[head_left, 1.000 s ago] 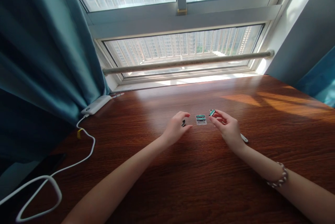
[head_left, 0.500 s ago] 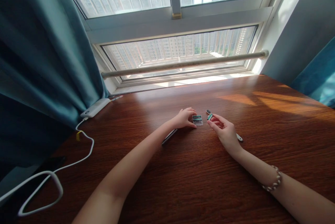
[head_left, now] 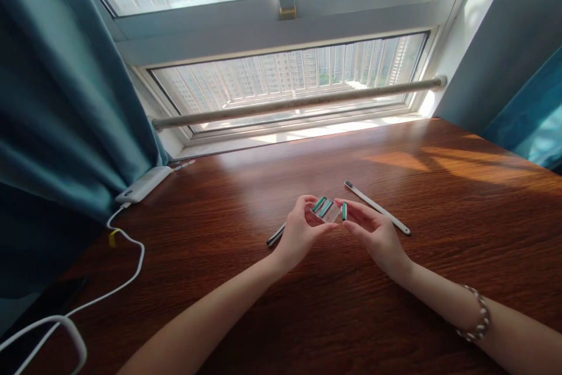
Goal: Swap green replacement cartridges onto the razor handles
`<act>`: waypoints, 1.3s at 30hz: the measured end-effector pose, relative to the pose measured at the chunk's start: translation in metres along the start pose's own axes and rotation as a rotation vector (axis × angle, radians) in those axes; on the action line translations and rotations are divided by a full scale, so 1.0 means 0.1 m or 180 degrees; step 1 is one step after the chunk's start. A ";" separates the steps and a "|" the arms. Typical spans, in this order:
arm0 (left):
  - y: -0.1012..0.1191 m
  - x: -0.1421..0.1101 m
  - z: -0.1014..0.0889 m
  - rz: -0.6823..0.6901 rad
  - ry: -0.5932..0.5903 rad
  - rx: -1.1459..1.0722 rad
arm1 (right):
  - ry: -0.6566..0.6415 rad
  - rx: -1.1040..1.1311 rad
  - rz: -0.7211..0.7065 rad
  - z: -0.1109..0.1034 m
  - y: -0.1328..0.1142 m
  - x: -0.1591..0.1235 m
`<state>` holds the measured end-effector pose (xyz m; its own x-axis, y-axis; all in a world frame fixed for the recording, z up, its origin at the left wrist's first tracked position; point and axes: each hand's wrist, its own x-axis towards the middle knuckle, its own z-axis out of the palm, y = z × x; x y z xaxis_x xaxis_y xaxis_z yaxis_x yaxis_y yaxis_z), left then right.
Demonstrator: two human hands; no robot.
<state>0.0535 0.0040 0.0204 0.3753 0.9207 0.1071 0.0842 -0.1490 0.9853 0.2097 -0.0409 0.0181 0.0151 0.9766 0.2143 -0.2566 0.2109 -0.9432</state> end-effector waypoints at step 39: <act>0.10 -0.03 -0.03 0.0030 -0.0881 -0.1479 | -0.0576 -0.1418 -0.0562 -0.20 -0.10 0.08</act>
<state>0.0503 0.0004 0.0302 0.6086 0.7812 0.1389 -0.3140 0.0764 0.9464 0.2314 -0.0344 0.0245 -0.1567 0.9102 0.3835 0.1723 0.4075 -0.8968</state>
